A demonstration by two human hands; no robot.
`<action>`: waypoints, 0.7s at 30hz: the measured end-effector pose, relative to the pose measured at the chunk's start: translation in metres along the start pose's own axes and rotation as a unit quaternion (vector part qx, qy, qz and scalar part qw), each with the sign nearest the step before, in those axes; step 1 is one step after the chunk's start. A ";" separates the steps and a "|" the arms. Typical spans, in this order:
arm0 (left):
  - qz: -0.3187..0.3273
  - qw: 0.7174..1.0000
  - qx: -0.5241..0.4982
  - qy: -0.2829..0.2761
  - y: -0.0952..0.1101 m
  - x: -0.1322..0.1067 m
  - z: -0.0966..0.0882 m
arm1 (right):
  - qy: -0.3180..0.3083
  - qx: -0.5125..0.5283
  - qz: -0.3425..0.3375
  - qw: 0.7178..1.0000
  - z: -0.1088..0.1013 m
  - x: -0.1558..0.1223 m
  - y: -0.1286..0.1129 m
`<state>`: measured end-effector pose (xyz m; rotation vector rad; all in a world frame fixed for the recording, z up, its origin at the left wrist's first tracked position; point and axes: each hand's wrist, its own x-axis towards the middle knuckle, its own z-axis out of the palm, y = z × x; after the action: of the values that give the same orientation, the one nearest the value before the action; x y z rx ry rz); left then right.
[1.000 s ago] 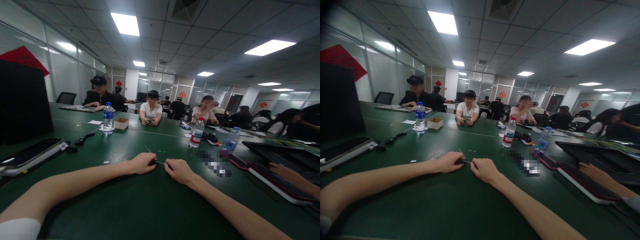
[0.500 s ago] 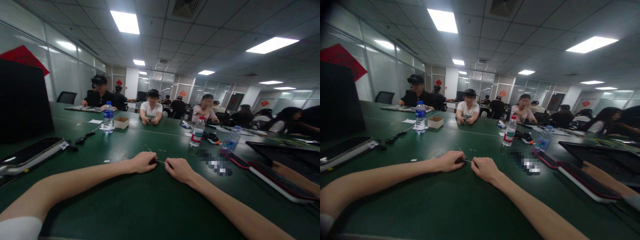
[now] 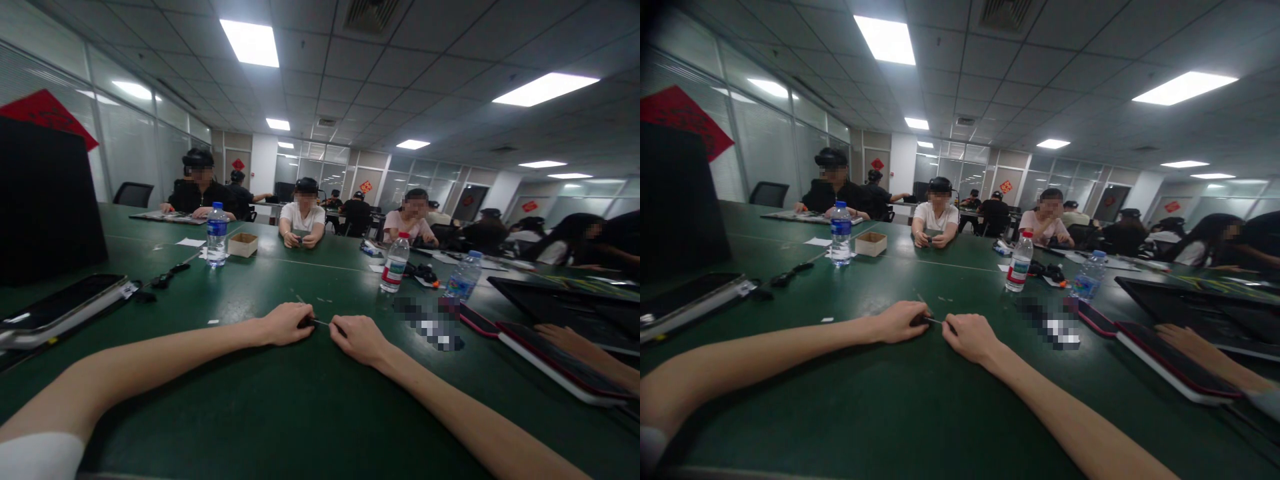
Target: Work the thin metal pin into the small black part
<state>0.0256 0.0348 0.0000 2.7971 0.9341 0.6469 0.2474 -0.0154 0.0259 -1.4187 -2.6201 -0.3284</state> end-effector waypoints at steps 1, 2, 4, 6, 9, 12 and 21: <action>0.000 1.000 -0.001 0.000 0.000 0.000 0.000 | -0.002 0.001 0.000 1.000 0.000 0.000 0.000; -0.001 1.000 -0.002 0.000 0.000 0.000 0.000 | -0.004 0.002 0.001 1.000 -0.001 0.000 0.000; -0.002 1.000 -0.002 -0.001 0.000 0.000 0.000 | -0.004 0.002 0.004 1.000 -0.001 0.000 0.000; -0.001 1.000 -0.002 -0.002 -0.001 0.000 0.000 | -0.002 0.000 0.008 1.000 -0.001 0.000 0.000; 0.001 1.000 -0.001 0.002 -0.001 0.000 0.001 | -0.002 -0.004 0.012 1.000 0.000 0.000 -0.001; 0.002 1.000 -0.001 0.003 -0.002 0.000 0.003 | -0.001 -0.016 0.010 1.000 0.000 0.000 -0.001; -0.004 1.000 -0.004 0.000 -0.001 -0.001 0.001 | -0.001 -0.018 0.023 1.000 0.002 0.000 0.001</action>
<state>0.0248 0.0352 -0.0015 2.7847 0.9388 0.6490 0.2477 -0.0145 0.0245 -1.4877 -2.5912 -0.3705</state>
